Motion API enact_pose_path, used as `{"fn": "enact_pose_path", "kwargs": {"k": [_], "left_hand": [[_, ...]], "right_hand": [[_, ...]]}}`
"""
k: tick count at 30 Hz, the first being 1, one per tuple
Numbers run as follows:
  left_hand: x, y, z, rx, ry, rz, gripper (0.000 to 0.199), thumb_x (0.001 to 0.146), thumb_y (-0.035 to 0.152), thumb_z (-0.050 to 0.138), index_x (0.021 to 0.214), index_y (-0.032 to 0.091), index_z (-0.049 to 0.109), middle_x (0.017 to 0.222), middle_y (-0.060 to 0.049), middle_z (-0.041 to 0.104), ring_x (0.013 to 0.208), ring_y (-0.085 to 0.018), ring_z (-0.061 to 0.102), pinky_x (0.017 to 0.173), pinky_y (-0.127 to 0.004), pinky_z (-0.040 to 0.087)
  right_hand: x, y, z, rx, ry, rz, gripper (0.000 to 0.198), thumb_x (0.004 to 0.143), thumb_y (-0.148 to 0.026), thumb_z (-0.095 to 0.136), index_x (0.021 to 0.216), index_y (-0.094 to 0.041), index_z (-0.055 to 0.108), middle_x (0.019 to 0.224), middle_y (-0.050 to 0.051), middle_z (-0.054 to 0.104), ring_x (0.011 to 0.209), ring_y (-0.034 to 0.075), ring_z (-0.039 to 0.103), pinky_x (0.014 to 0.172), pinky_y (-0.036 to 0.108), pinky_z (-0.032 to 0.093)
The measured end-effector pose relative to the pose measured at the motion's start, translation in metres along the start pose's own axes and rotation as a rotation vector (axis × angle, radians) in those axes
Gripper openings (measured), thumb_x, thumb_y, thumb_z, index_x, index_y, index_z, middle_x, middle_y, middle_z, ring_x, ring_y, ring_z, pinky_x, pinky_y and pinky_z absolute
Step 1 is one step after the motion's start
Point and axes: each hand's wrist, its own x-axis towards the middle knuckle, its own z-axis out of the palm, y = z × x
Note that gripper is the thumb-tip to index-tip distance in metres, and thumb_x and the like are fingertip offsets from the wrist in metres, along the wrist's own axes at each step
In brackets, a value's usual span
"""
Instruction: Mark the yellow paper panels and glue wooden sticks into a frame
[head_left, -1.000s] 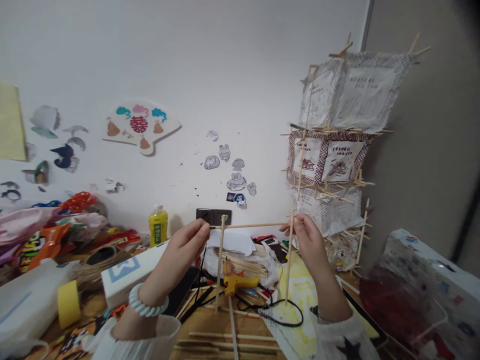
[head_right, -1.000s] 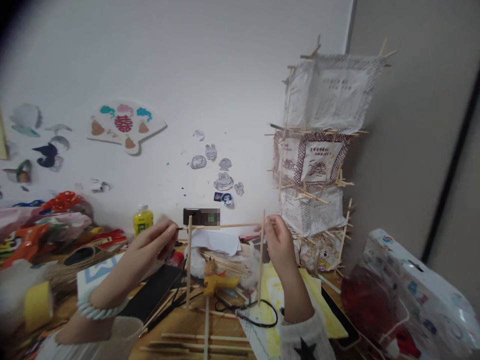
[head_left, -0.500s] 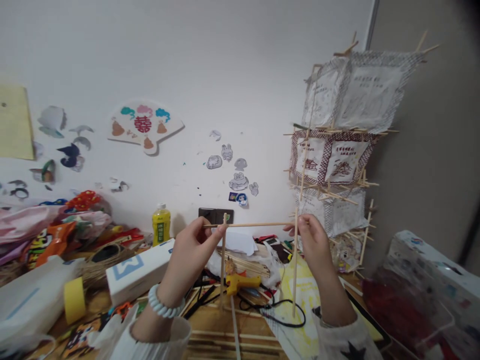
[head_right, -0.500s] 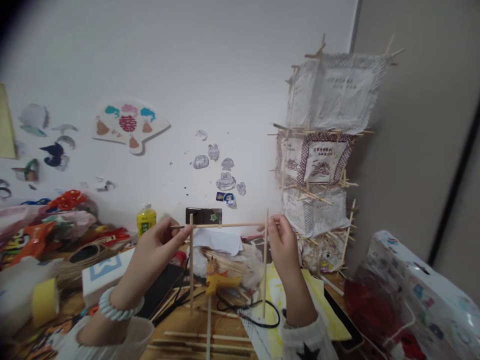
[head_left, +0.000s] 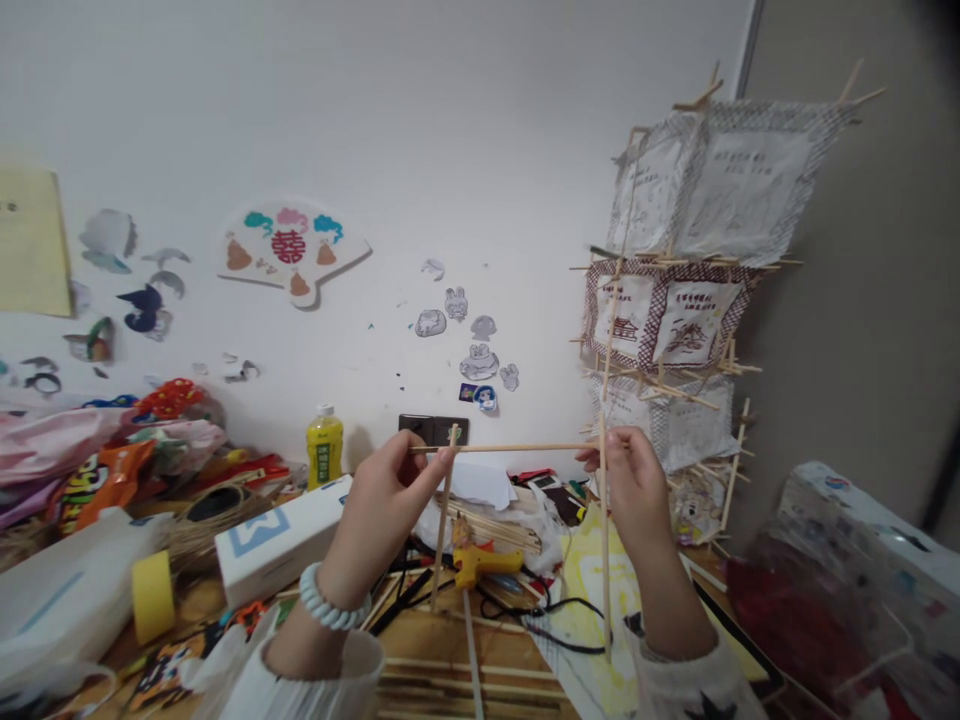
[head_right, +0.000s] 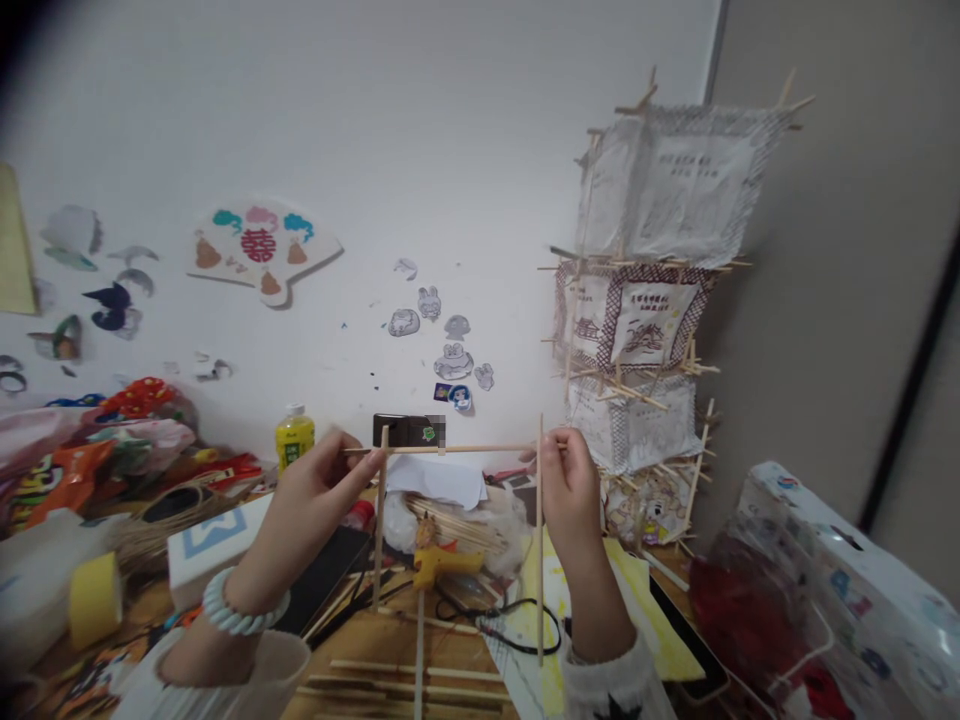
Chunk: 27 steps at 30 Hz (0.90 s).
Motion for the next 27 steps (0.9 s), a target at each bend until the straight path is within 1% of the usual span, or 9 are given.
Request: {"fn": "enact_pose_path", "kwargs": {"k": [5,9,12,15,17,20,22,24,27], "left_hand": [[0.0,-0.001,-0.002,-0.003,-0.055,0.053,0.031,0.083,0.049,0.05,0.071,0.021,0.042,0.06,0.006,0.043,0.055,-0.013,0.044,0.052,-0.024,0.033],[0.0,-0.002,-0.005,-0.001,-0.077,0.111,0.027,0.081,0.046,0.055,0.086,0.02,0.048,0.068,0.004,0.049,0.059,-0.013,0.048,0.054,-0.025,0.039],[-0.001,-0.001,-0.007,0.019,-0.025,0.164,0.034,0.08,0.041,0.059,0.105,0.021,0.051,0.077,0.001,0.055,0.061,-0.012,0.05,0.056,-0.025,0.042],[-0.003,0.002,-0.009,0.084,0.047,0.25,0.045,0.079,0.036,0.062,0.12,0.024,0.048,0.087,-0.002,0.057,0.065,-0.013,0.052,0.061,-0.027,0.045],[-0.003,0.004,-0.011,0.136,0.072,0.316,0.047,0.08,0.033,0.061,0.124,0.026,0.046,0.095,-0.004,0.057,0.071,-0.015,0.054,0.066,-0.029,0.046],[-0.003,0.007,-0.014,0.208,0.068,0.428,0.047,0.083,0.028,0.058,0.128,0.028,0.045,0.108,-0.007,0.055,0.089,-0.019,0.055,0.078,-0.034,0.047],[-0.002,0.008,-0.015,0.258,0.057,0.501,0.047,0.084,0.024,0.057,0.13,0.028,0.044,0.11,-0.007,0.054,0.097,-0.021,0.054,0.082,-0.036,0.046],[-0.001,0.007,-0.015,0.306,0.055,0.56,0.048,0.085,0.021,0.055,0.131,0.029,0.045,0.106,-0.007,0.054,0.096,-0.021,0.054,0.08,-0.035,0.046],[0.0,0.005,-0.015,0.364,0.069,0.609,0.048,0.086,0.019,0.054,0.131,0.03,0.045,0.102,-0.007,0.054,0.09,-0.02,0.053,0.075,-0.034,0.046]], "right_hand": [[0.001,-0.002,0.0,-0.014,0.033,0.005,0.028,0.086,-0.047,0.047,0.077,-0.021,0.048,0.064,0.0,0.064,0.057,0.014,0.058,0.056,0.026,0.045],[0.001,-0.003,-0.002,-0.034,0.064,-0.005,0.027,0.085,-0.046,0.046,0.077,-0.021,0.048,0.063,0.0,0.063,0.057,0.014,0.057,0.057,0.026,0.045],[0.001,-0.003,-0.003,-0.059,0.078,-0.015,0.026,0.086,-0.045,0.045,0.078,-0.021,0.048,0.063,0.0,0.063,0.059,0.015,0.057,0.058,0.027,0.044],[0.0,-0.004,-0.003,-0.097,0.081,-0.016,0.026,0.087,-0.045,0.044,0.076,-0.021,0.049,0.064,0.001,0.063,0.06,0.015,0.057,0.059,0.027,0.044],[0.0,-0.004,-0.003,-0.103,0.081,-0.012,0.027,0.086,-0.045,0.044,0.076,-0.021,0.049,0.063,0.0,0.062,0.059,0.015,0.057,0.059,0.027,0.044],[0.0,-0.005,-0.001,-0.076,0.078,0.004,0.026,0.084,-0.045,0.046,0.075,-0.021,0.048,0.061,-0.001,0.062,0.056,0.015,0.057,0.057,0.027,0.044],[0.0,-0.006,-0.001,-0.064,0.071,0.011,0.025,0.084,-0.045,0.046,0.075,-0.021,0.048,0.06,-0.001,0.062,0.056,0.015,0.057,0.056,0.026,0.044],[0.0,-0.006,0.0,-0.067,0.069,0.014,0.025,0.085,-0.044,0.046,0.075,-0.021,0.048,0.06,0.0,0.062,0.056,0.015,0.058,0.056,0.026,0.045],[0.0,-0.006,0.0,-0.06,0.068,0.012,0.024,0.085,-0.043,0.046,0.076,-0.021,0.048,0.06,-0.001,0.062,0.055,0.014,0.058,0.055,0.026,0.045]]}}
